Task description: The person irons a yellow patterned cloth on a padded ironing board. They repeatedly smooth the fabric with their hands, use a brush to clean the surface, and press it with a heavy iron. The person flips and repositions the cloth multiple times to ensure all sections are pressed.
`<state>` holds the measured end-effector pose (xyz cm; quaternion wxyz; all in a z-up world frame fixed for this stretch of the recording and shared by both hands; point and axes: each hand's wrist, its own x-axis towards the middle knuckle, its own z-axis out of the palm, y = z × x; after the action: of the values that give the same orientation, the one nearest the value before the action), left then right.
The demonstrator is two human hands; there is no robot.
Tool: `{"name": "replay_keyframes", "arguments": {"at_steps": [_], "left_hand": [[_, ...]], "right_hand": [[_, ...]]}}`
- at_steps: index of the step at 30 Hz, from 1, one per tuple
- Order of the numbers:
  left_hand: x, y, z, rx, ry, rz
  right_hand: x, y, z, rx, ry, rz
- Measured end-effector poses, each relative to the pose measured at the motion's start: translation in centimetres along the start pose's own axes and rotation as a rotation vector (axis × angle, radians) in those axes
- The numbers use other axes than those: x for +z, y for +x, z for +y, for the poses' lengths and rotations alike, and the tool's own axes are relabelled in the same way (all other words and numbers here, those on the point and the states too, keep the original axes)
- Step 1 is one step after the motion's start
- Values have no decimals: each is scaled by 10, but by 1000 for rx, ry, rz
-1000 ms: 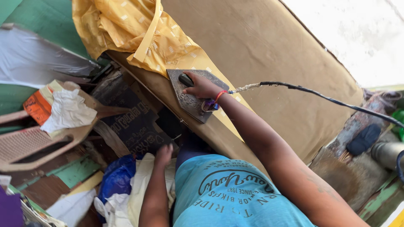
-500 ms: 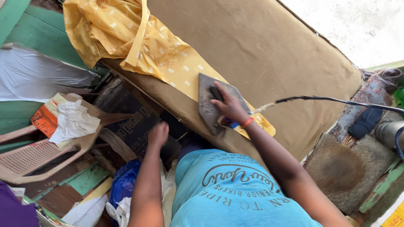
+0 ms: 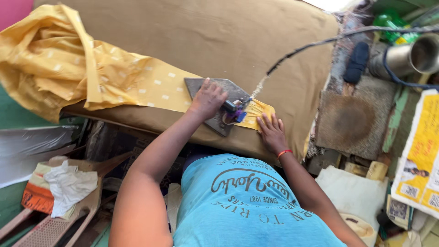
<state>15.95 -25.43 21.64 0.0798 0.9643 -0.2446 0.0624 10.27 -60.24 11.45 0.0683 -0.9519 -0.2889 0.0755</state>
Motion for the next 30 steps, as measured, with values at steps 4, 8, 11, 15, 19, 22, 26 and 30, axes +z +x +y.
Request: {"name": "replay_keyframes", "arguments": {"at_steps": [4,8,11,15,19,22,26,30], "left_hand": [[20,24,-1,-97,-112,-420],[20,29,4,-196,-88,-360],[22,33,1,-251,-109,-283],[23,26,-20,-262,-115,-215],[25,3,-43,-329,-76,-284],[22,-14,-57,-318,-56,-242],[21,-21,-69,-292,-55,-229],[15,-20,-69,-296,-75,-287]], "right_hand": [[19,-19,18,138,-33,-187],[21,-13,26,132,-17,-182],[24,-19,26,138,9,-171],[21,-18,35,108,41,-160],[16,-13,37,140,103,-91],[15,-2,26,330,177,47],[9,21,7,863,507,165],[25,31,-4,1023,452,224]]}}
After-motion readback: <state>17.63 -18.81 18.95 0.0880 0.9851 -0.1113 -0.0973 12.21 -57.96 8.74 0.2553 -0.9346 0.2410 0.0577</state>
